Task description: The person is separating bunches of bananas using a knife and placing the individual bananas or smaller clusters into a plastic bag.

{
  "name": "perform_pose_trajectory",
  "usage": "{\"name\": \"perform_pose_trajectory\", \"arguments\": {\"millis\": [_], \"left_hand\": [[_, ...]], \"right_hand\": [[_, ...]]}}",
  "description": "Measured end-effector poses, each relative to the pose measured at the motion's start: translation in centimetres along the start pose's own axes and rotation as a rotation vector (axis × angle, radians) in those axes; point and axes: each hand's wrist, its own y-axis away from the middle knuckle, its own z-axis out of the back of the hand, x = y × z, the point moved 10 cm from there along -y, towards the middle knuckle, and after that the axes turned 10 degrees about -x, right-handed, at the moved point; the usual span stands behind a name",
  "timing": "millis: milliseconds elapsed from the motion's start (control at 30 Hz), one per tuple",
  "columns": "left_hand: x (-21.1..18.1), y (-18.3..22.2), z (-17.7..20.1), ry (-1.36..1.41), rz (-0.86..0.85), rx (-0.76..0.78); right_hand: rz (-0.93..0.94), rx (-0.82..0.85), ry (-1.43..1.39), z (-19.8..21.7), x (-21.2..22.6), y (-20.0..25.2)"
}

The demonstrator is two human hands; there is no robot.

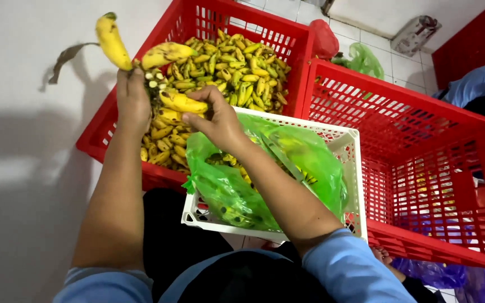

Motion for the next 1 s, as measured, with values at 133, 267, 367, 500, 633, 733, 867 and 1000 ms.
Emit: {"name": "perform_pose_trajectory", "arguments": {"millis": [133,267,367,500,633,733,867,1000], "left_hand": [[-2.6,0.9,-1.1,-0.092,0.002,0.092],[-3.4,-1.2,1.6,-0.133,0.193,-0.055],[-2.6,-1.9,2.8,-0.142,0.21,-0.033],[-5.9,2.1,-0.3,-0.193,0.325,0.135],[-9.7,7.8,-5.5,-0.474,0.28,0.404],[-6.8,12.8,-8.9,-0.665,0.504,0.587],[-4.2,21.9,-14.5,-0.559,0.618,1.04],[-1.9,27.6,-16.4,-0.92,0.377,1.418]], "right_hand": [[0.252,0.008,0.277,1.0,3.2,1.1],[0.195,0.012,0.48,3.1,6.4,2.0],[-0.007,0.013,0.632,5.4,6.7,2.9],[-0.245,0.279,0.937,9.1,5.2,6.3],[-0.185,0.493,0.942,12.4,1.5,10.8],[-0.344,0.478,1.03,15.8,-1.2,13.7],[-0.54,0.431,1.087,18.9,-3.3,17.4],[-0.55,0.426,1.283,21.7,-4.7,21.4]]}}
